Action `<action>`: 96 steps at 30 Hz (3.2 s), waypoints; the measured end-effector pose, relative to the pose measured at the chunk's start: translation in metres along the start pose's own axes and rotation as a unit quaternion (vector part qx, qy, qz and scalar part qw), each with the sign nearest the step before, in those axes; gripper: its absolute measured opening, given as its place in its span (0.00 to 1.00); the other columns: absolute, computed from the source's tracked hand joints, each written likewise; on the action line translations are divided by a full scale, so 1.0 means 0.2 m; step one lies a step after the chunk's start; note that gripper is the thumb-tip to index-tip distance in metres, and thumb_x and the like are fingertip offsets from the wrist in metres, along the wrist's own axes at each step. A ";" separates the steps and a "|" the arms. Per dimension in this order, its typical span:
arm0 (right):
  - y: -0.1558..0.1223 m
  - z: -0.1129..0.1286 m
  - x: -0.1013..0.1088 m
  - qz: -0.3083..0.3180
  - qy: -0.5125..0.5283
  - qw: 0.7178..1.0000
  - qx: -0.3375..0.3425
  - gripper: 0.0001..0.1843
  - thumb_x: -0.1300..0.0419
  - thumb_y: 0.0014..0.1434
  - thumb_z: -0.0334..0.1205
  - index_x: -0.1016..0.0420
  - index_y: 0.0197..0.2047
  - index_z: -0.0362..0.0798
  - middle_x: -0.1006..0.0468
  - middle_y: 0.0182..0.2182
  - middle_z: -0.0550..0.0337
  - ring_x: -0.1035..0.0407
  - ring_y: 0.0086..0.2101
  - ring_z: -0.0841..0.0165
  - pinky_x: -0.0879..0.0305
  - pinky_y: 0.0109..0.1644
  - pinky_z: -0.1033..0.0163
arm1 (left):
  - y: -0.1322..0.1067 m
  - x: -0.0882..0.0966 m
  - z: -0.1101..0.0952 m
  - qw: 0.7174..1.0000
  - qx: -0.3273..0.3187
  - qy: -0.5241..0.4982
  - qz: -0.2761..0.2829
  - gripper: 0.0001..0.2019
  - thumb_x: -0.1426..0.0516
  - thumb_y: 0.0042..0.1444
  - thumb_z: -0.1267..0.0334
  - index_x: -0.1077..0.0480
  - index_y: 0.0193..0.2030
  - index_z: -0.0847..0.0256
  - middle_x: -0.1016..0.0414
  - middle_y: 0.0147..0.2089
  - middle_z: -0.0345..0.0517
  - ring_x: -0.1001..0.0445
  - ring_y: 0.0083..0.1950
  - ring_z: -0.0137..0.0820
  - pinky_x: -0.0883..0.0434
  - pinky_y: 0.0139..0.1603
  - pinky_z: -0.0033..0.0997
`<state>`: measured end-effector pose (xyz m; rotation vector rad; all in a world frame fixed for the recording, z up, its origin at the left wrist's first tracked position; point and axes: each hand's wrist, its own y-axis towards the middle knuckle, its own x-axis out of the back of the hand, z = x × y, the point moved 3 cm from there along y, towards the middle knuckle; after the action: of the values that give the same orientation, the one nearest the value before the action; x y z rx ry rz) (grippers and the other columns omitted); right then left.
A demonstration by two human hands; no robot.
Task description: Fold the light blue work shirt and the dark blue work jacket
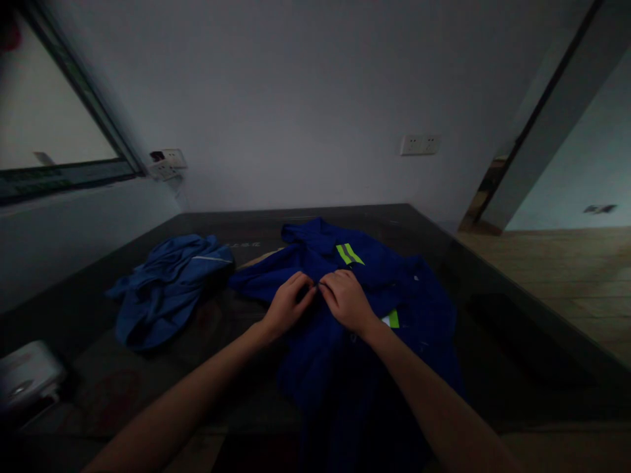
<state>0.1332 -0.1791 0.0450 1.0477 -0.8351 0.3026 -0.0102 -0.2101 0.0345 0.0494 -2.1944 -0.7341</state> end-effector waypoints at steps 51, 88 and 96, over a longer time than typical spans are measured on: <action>-0.01 -0.32 0.19 -0.168 0.066 0.958 -0.221 0.15 0.46 0.59 0.50 0.31 0.28 0.48 0.27 0.25 0.61 0.33 0.29 0.66 0.41 0.34 0.63 | 0.07 0.09 0.17 0.988 0.119 -0.080 -0.062 0.10 0.50 0.61 0.60 0.30 0.39 0.60 0.26 0.40 0.43 0.29 0.42 0.31 0.35 0.43 0.29; 0.02 -0.05 0.06 -0.004 0.193 0.972 -0.130 0.11 0.43 0.59 0.46 0.27 0.35 0.48 0.22 0.32 0.59 0.29 0.35 0.64 0.37 0.41 0.62 | 0.01 0.08 0.00 0.964 0.094 -0.218 -0.118 0.06 0.45 0.58 0.61 0.36 0.35 0.60 0.32 0.29 0.37 0.32 0.32 0.26 0.35 0.35 0.24; 0.02 -0.04 0.06 -0.011 0.185 0.973 -0.136 0.10 0.44 0.60 0.45 0.28 0.34 0.48 0.23 0.31 0.60 0.29 0.33 0.64 0.38 0.39 0.63 | 0.01 0.05 0.01 0.947 0.121 -0.288 -0.076 0.07 0.47 0.59 0.61 0.41 0.41 0.58 0.34 0.29 0.35 0.32 0.31 0.25 0.37 0.33 0.22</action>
<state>0.1422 -0.1722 0.0541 0.7137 -0.5093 0.3406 -0.0171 -0.2096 0.0419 0.1445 -2.8605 -0.6078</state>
